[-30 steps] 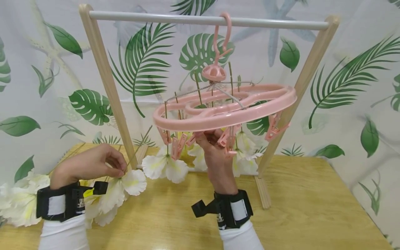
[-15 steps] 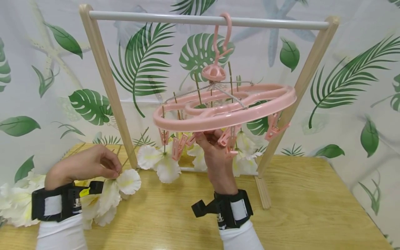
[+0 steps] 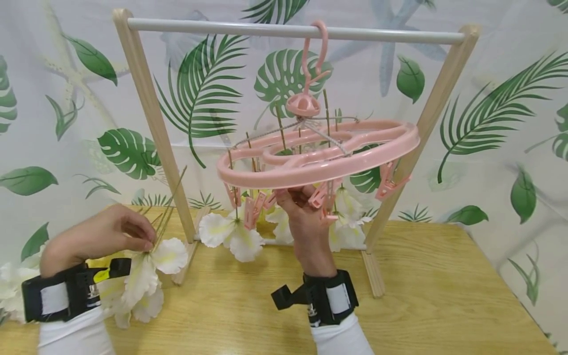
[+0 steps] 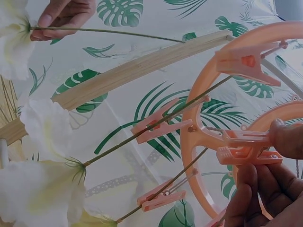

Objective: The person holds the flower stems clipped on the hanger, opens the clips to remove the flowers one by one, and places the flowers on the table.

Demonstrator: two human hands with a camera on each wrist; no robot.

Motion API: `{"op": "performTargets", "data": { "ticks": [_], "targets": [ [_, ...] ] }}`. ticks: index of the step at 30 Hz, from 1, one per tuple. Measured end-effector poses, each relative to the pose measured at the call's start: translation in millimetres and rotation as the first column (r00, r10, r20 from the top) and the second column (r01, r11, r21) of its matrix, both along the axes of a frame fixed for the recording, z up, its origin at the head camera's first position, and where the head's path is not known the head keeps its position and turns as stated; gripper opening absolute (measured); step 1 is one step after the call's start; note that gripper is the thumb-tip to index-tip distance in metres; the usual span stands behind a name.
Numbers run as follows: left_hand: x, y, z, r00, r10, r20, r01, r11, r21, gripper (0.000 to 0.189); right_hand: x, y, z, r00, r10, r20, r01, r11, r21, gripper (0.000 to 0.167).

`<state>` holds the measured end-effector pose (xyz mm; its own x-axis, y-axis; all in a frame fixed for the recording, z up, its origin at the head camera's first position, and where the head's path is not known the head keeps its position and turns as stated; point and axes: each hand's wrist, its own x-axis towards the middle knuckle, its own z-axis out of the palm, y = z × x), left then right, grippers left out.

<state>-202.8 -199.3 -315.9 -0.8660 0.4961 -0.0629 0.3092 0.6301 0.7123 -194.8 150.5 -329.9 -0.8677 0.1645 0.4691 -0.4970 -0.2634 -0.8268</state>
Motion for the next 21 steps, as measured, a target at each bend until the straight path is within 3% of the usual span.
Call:
{"op": "performTargets", "data": {
  "ticks": [4,12,21],
  "targets": [
    [2.4,-2.6,1.3,0.996,0.09,-0.03,-0.09,0.996,-0.002,0.01,-1.5,0,0.3,1.0,-0.016,-0.003,0.016,0.999,0.033,0.036],
    [5.8,-3.4,7.0,0.969,0.247,-0.017,-0.248,0.969,-0.02,0.018,-2.0,-1,-0.1,0.999,-0.037,0.03,0.035,0.997,0.063,0.039],
    [11.6,-2.6,13.6,0.939,0.343,-0.019,-0.343,0.939,-0.013,0.023,-0.9,-3,1.2,0.999,-0.048,0.021,0.046,0.997,0.066,0.042]
  ]
}}
